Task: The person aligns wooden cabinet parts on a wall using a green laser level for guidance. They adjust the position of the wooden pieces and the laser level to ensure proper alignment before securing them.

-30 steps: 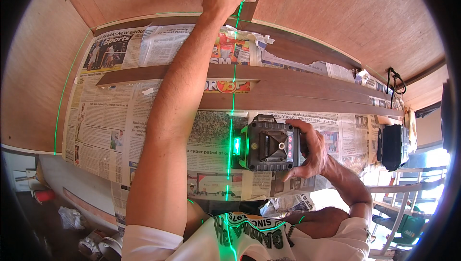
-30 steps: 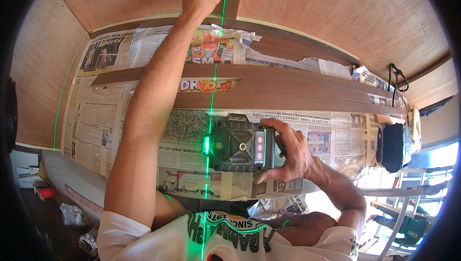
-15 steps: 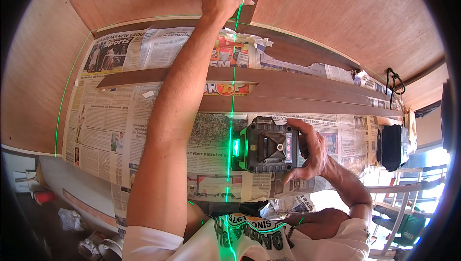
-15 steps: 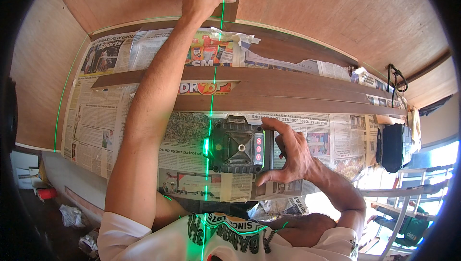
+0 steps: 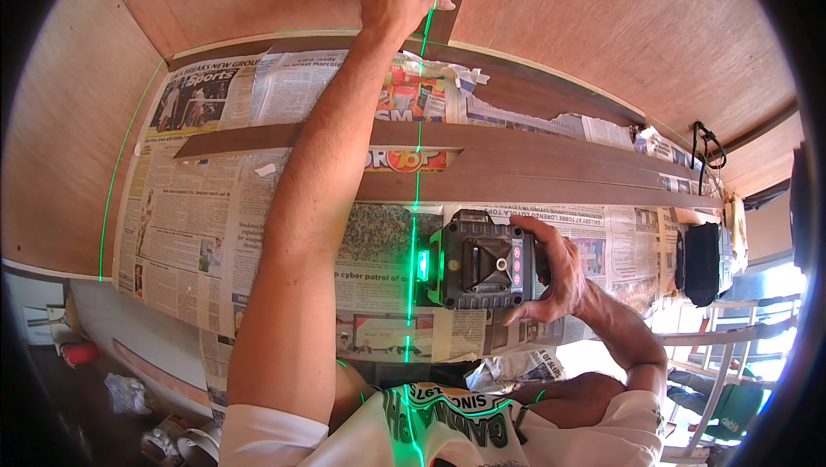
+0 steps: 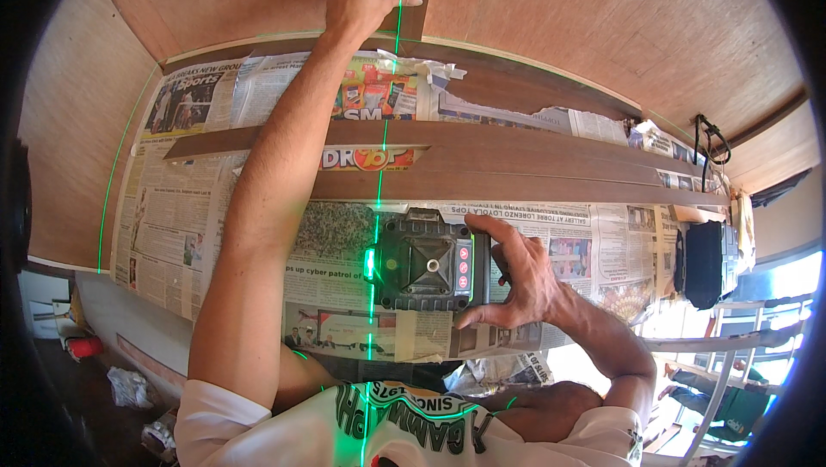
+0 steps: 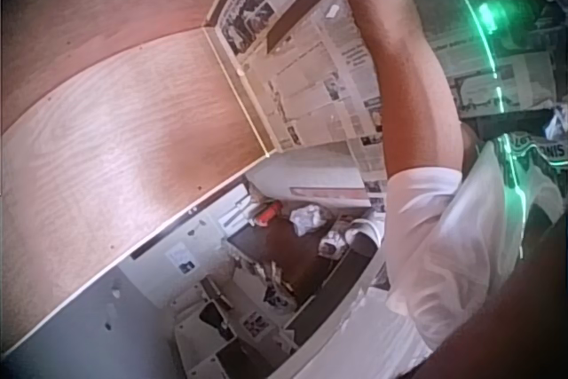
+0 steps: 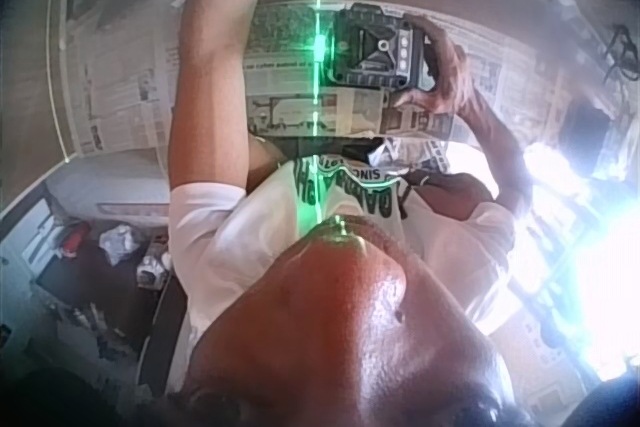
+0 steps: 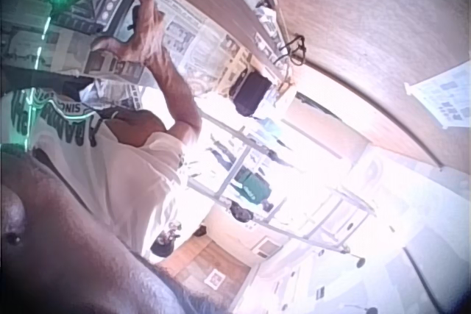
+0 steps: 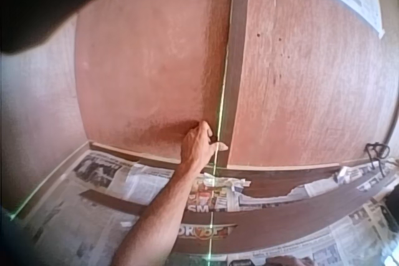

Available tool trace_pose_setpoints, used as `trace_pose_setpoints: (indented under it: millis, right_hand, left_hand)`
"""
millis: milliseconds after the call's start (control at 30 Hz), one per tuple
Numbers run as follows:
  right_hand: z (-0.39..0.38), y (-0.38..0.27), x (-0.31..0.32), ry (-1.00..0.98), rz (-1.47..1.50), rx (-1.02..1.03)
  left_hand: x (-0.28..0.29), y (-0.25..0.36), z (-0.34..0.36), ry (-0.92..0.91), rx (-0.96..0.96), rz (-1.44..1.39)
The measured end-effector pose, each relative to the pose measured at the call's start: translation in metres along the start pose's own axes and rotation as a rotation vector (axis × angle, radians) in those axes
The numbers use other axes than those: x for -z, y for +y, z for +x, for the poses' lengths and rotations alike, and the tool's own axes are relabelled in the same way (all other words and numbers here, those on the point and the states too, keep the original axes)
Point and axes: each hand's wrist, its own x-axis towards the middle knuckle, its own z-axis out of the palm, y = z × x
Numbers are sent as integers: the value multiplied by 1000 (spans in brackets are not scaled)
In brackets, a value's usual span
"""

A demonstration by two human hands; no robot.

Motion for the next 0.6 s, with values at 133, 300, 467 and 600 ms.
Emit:
trace_pose_setpoints:
  millis: [133, 300, 467, 600]
  right_hand:
    - [0, 0, 0, -1, 18, -10]
    - [0, -2, 1, 0, 17, -20]
    - [0, -1, 0, 2, 21, -10]
    - [0, 0, -2, 17, 28, -3]
  left_hand:
    - [-1, 1, 1, -1, 11, -3]
    - [-2, 0, 1, 8, -1, -13]
    - [-1, 0, 1, 11, -2, -6]
    - [0, 2, 1, -3, 9, -16]
